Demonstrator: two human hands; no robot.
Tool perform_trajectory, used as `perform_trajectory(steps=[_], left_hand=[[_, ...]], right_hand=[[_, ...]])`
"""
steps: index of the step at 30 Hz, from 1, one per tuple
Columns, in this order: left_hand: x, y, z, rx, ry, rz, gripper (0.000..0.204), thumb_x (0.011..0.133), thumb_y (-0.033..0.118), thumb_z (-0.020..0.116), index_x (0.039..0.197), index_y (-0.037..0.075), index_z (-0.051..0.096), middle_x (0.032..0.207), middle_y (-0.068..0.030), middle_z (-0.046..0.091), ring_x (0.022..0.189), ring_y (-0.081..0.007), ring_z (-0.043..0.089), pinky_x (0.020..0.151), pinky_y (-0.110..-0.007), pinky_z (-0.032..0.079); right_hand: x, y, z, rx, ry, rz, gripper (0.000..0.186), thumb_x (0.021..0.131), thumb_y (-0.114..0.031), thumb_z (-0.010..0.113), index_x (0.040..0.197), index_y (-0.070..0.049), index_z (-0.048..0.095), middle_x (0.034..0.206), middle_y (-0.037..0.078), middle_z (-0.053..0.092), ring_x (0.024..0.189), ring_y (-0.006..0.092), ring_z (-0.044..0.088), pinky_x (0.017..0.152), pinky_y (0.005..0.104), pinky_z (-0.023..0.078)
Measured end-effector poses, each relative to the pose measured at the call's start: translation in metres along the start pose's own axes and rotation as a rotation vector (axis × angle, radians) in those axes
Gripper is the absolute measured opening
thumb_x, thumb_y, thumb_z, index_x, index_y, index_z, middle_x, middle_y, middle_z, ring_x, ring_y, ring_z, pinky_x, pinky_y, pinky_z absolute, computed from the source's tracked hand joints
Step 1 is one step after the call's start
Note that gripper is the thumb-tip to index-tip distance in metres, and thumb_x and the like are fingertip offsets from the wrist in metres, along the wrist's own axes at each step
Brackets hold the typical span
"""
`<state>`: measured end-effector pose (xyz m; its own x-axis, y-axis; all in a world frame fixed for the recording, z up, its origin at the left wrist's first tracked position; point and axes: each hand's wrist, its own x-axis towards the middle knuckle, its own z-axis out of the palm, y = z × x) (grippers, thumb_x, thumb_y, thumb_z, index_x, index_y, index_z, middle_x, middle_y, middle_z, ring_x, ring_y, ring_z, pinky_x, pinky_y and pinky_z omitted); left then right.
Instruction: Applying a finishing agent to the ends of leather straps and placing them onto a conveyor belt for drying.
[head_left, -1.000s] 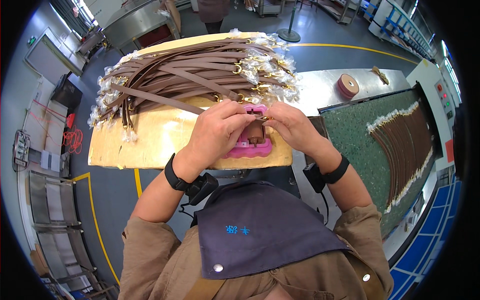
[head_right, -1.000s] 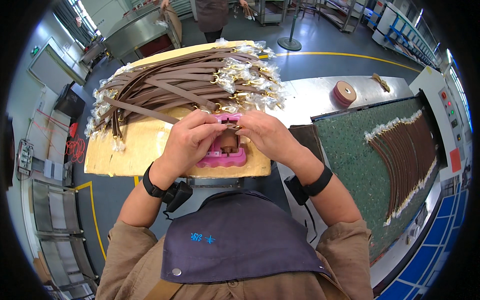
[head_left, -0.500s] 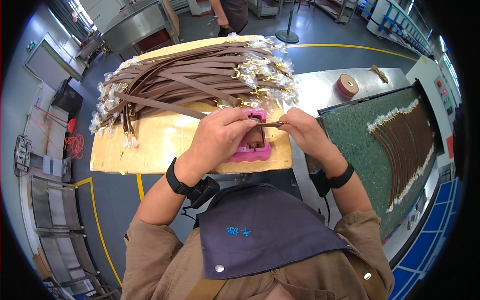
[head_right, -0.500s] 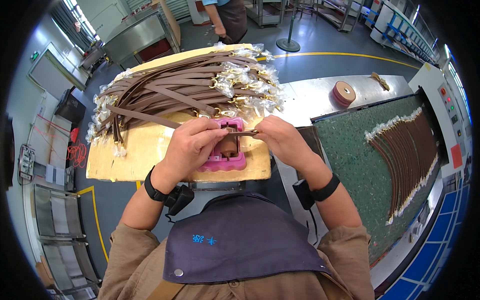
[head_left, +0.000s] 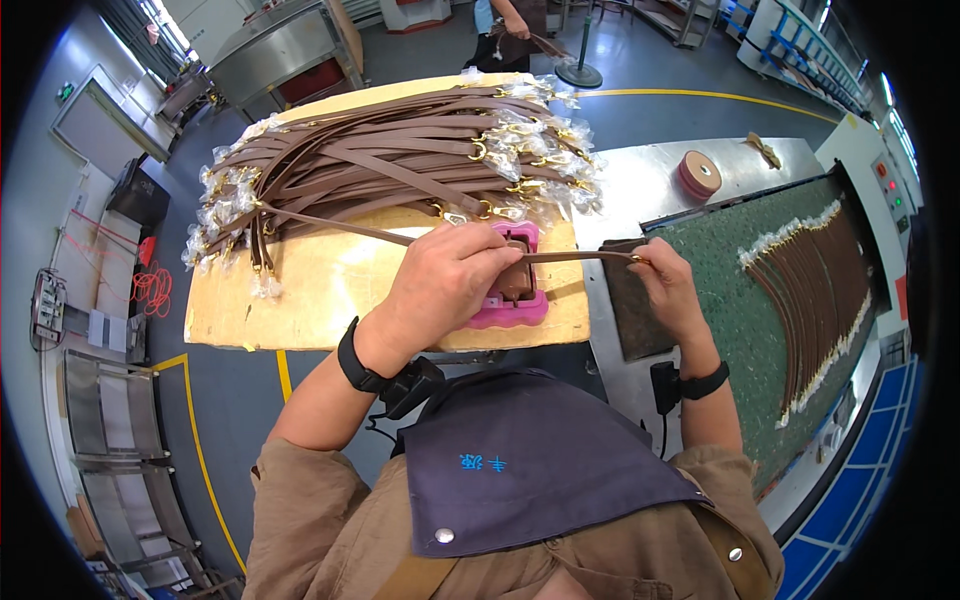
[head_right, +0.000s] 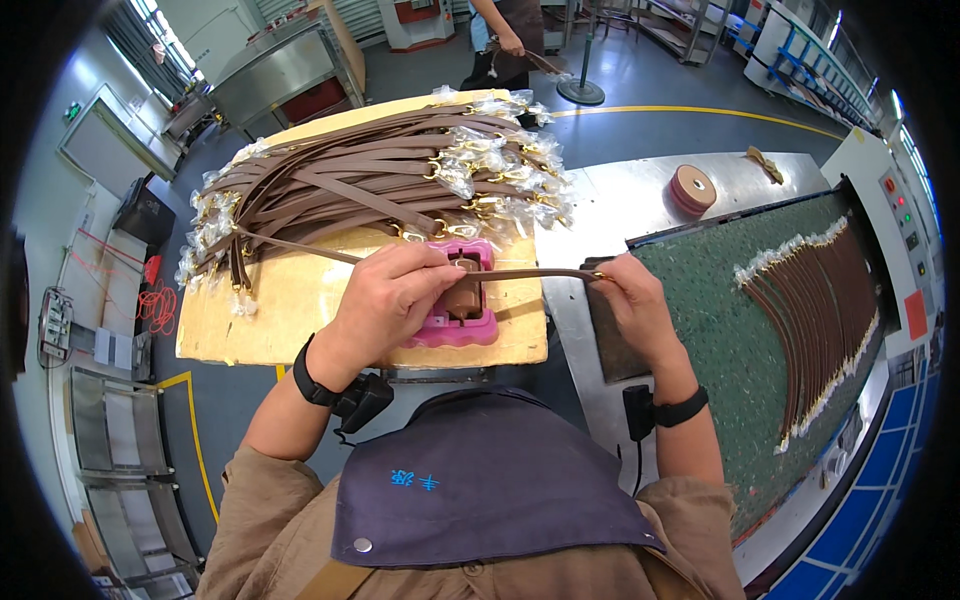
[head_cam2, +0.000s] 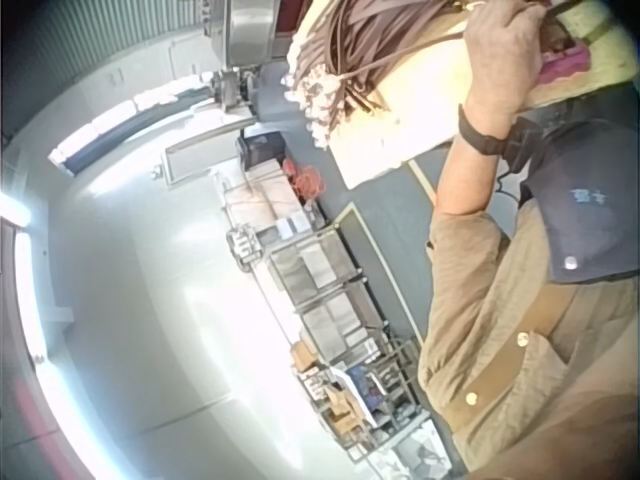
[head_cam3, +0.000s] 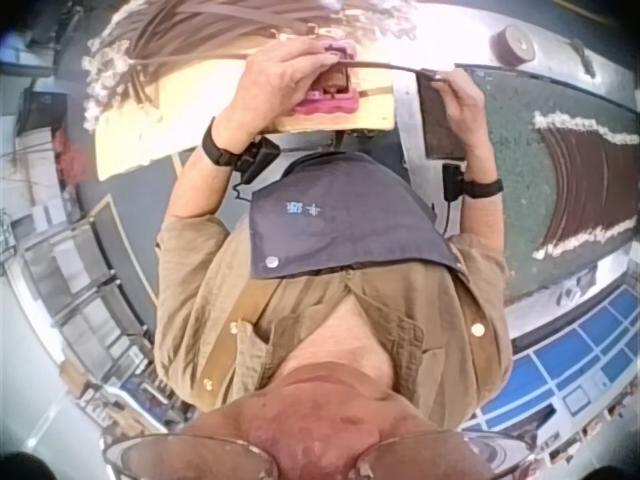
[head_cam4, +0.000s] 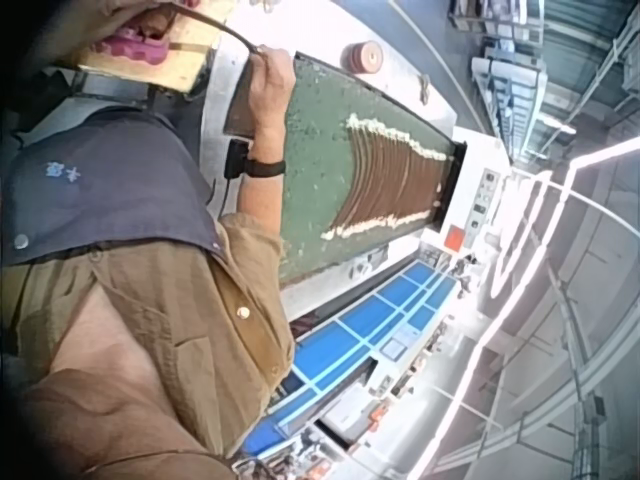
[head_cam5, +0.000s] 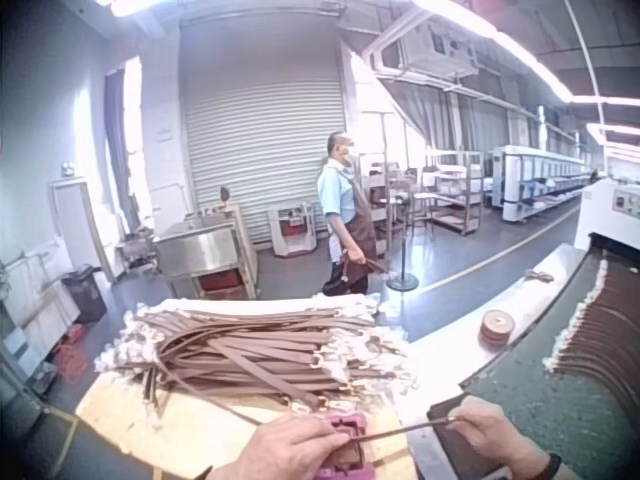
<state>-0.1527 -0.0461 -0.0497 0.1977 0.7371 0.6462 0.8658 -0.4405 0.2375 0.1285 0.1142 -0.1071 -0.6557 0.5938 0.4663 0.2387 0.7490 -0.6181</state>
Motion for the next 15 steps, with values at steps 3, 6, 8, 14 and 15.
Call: perform_trajectory(steps=[3,6,8,14,15], left_hand=[[-0.001,-0.001,0.003,-0.008,0.01,0.017,0.023,0.072,-0.001,0.07,0.093,0.005,0.072,0.089,-0.0072,0.067,0.082,-0.0265,0.066,0.07,-0.036,0.054],[0.0,-0.001,0.003,-0.004,0.021,0.042,0.022,0.072,-0.001,0.07,0.093,0.005,0.072,0.088,-0.007,0.066,0.081,-0.0262,0.066,0.07,-0.037,0.053],[0.001,-0.001,0.002,0.004,0.025,0.048,0.022,0.072,-0.001,0.07,0.093,0.005,0.071,0.088,-0.0069,0.066,0.081,-0.026,0.066,0.069,-0.037,0.053],[-0.001,0.001,-0.002,0.013,0.028,0.039,0.021,0.072,-0.001,0.07,0.092,0.005,0.071,0.087,-0.006,0.066,0.079,-0.0248,0.065,0.068,-0.036,0.053],[-0.001,0.002,-0.002,0.012,0.022,0.038,0.022,0.071,-0.001,0.069,0.092,0.005,0.071,0.087,-0.0057,0.066,0.079,-0.0246,0.065,0.068,-0.036,0.053]], right_hand=[[-0.009,0.006,-0.006,-0.006,0.04,0.025,0.008,0.087,-0.001,0.064,0.093,0.002,0.059,0.079,0.012,0.052,0.071,0.0265,0.053,0.066,0.0334,0.044],[-0.019,0.015,-0.011,-0.018,0.073,0.074,0.008,0.087,-0.001,0.064,0.092,0.002,0.059,0.077,0.011,0.05,0.07,0.0246,0.052,0.065,0.0321,0.043],[-0.025,0.021,-0.016,-0.013,0.091,0.096,0.007,0.088,-0.001,0.063,0.092,0.002,0.059,0.077,0.01,0.049,0.069,0.0234,0.051,0.065,0.0315,0.042],[-0.047,0.047,-0.031,-0.02,0.171,0.252,0.005,0.092,-0.003,0.058,0.093,0.002,0.058,0.077,0.006,0.047,0.069,0.0157,0.047,0.063,0.0278,0.04],[-0.052,0.055,-0.033,-0.027,0.205,0.24,0.006,0.093,-0.004,0.059,0.094,0.002,0.058,0.077,0.004,0.046,0.069,0.0119,0.045,0.062,0.026,0.038]])
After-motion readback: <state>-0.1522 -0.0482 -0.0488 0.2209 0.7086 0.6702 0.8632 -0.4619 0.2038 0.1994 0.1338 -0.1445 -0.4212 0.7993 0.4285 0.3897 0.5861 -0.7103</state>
